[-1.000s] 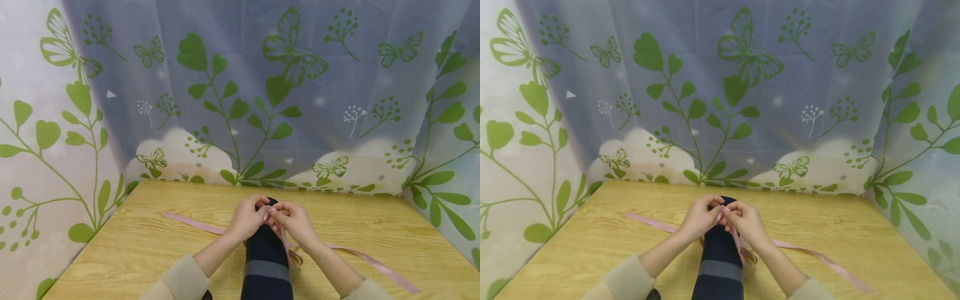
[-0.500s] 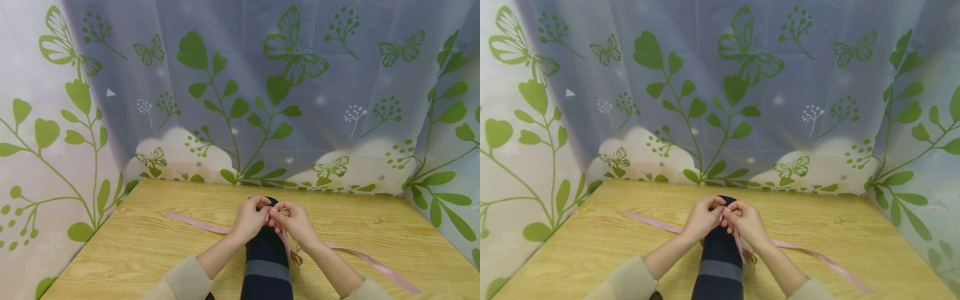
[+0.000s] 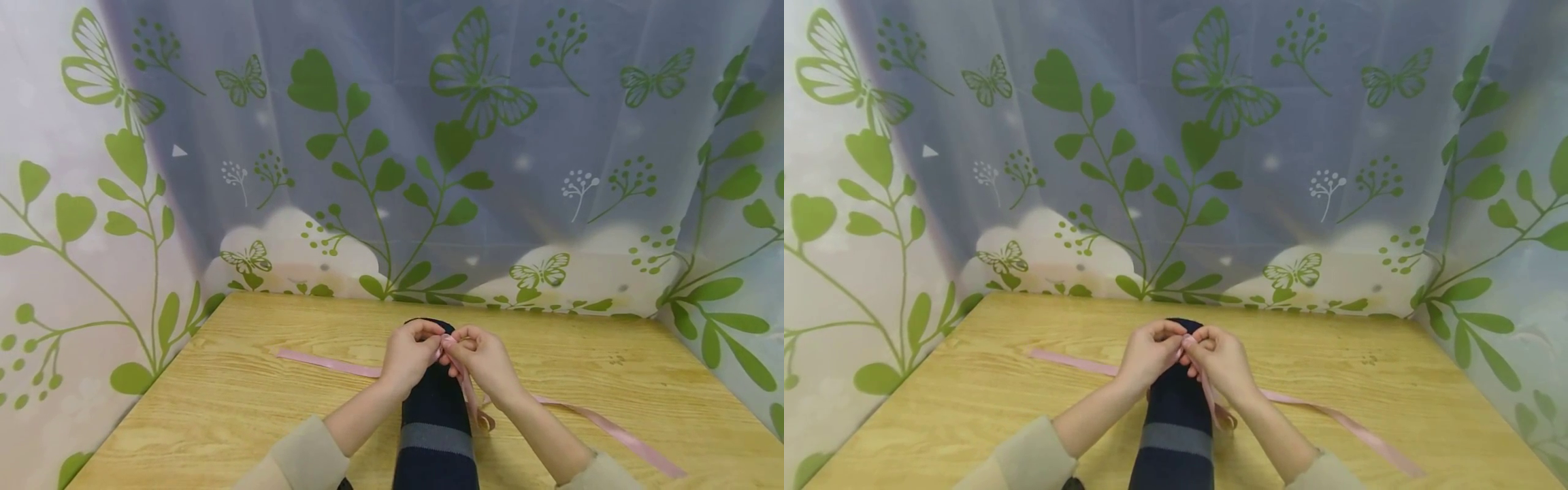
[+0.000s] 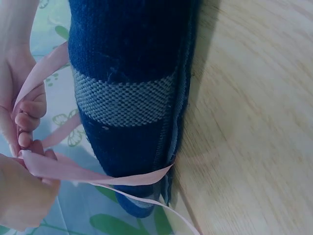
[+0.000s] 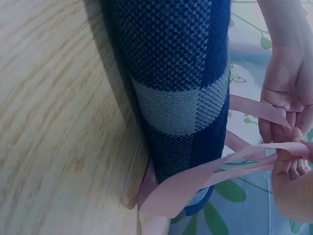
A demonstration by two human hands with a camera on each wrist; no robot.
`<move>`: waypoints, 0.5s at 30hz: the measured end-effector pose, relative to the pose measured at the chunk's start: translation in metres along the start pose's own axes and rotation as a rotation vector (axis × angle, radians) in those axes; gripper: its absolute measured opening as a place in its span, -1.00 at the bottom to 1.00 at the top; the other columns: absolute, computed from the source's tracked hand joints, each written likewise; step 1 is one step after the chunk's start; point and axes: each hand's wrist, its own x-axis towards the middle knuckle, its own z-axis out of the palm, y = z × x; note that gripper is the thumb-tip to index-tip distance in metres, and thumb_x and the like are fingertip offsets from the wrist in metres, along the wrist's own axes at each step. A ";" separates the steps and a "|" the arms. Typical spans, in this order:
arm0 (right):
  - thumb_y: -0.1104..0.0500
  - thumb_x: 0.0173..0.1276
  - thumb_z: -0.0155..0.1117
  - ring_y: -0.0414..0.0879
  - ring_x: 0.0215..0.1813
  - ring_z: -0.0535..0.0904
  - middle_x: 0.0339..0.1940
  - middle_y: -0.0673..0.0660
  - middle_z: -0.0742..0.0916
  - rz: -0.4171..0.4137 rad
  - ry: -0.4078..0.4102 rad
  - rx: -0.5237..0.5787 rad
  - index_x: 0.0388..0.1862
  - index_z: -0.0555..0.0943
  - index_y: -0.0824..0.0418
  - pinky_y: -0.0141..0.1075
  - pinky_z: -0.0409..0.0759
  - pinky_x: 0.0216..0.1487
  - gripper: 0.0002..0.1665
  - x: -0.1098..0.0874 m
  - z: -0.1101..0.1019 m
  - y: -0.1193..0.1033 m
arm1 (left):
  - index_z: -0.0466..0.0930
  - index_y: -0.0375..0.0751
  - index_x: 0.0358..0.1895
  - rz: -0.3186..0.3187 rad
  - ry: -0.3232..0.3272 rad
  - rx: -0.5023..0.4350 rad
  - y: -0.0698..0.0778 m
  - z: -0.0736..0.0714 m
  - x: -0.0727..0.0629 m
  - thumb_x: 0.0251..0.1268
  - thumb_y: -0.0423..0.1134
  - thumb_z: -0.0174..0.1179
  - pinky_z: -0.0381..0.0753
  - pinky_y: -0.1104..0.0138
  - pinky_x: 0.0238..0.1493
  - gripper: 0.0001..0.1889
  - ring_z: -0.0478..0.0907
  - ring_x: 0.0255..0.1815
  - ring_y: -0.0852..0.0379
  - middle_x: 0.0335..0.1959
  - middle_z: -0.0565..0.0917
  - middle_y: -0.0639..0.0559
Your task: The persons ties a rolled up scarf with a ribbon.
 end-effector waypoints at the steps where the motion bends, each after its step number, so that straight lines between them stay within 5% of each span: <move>1: 0.22 0.31 0.20 -0.11 -0.62 0.53 -0.56 0.17 0.67 -0.001 0.000 -0.005 -0.30 0.45 0.42 -0.36 0.50 -0.57 -0.76 0.000 0.000 0.000 | 0.61 -0.40 -0.27 0.003 -0.002 -0.001 0.000 0.000 0.000 0.19 -0.47 0.14 0.54 0.43 -0.43 -0.90 0.49 -0.52 0.24 -0.52 0.57 0.00; 15: 0.22 0.34 0.16 -0.15 -0.73 0.43 -0.61 0.16 0.65 0.026 0.008 -0.008 -0.28 0.43 0.41 -0.40 0.39 -0.69 -0.78 -0.002 0.001 -0.002 | 0.60 -0.42 -0.25 -0.041 0.004 -0.035 0.001 0.005 -0.002 0.22 -0.47 0.09 0.53 0.43 -0.40 -0.89 0.49 -0.50 0.24 -0.48 0.58 -0.01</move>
